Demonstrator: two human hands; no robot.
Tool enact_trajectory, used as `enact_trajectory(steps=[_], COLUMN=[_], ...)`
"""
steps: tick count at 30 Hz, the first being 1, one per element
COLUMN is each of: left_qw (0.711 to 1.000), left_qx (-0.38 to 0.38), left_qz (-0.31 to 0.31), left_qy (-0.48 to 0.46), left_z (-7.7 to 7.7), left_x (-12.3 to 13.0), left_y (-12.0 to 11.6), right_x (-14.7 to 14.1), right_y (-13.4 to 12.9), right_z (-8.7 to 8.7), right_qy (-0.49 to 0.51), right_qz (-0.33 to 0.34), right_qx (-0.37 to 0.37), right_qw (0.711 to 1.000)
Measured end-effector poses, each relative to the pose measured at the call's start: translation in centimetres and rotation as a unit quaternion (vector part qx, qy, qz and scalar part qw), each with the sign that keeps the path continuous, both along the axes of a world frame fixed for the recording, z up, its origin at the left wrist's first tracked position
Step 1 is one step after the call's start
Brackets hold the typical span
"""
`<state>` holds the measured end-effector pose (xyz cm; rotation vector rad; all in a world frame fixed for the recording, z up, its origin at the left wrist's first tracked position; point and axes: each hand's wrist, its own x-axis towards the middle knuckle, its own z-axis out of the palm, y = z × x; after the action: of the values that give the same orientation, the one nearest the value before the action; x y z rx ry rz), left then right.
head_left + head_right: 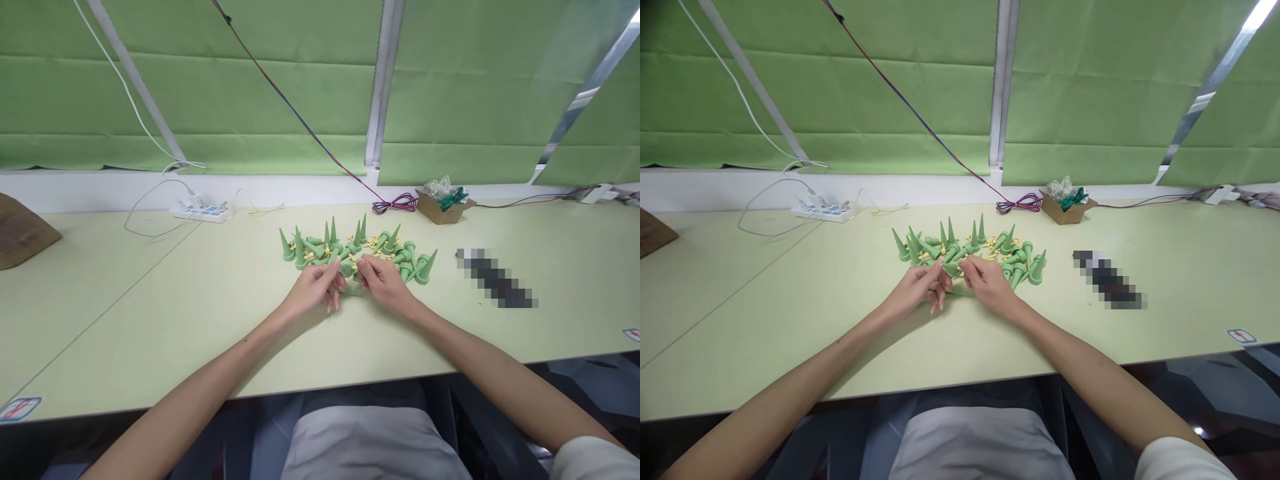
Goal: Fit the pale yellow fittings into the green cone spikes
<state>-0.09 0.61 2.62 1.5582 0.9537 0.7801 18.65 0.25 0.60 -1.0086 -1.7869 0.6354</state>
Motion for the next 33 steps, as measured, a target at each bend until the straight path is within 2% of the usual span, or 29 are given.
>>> enact_trajectory(steps=[4,11,18,22,28,33], left_qw=[0.999,0.999,0.999,0.994,0.969,0.960], left_qx=[-0.044,-0.030,0.046,0.107,0.236,0.263], left_qz=[-0.007,-0.026,-0.004,0.006,0.040,0.046], left_qy=[-0.008,-0.013,0.009,0.031,0.058,0.078], left_z=[-0.1,-0.2,0.4,-0.2,-0.9,-0.9], left_x=[-0.1,-0.3,-0.4,-0.3,-0.1,-0.2], left_y=[0.1,0.0,-0.5,-0.6,-0.4,-0.3], right_x=[0.0,0.2,0.2,0.0,-0.2,-0.2], right_y=[-0.1,-0.1,-0.1,-0.2,-0.4,-0.4], right_z=[-0.1,-0.2,-0.5,-0.6,-0.3,-0.3], right_qy=[-0.025,-0.028,-0.013,0.011,0.029,0.040], right_qz=[0.026,0.033,0.050,0.042,0.038,0.035], right_qx=[0.006,0.004,0.003,-0.021,-0.068,-0.077], right_qw=[0.999,0.999,0.999,0.999,0.997,0.996])
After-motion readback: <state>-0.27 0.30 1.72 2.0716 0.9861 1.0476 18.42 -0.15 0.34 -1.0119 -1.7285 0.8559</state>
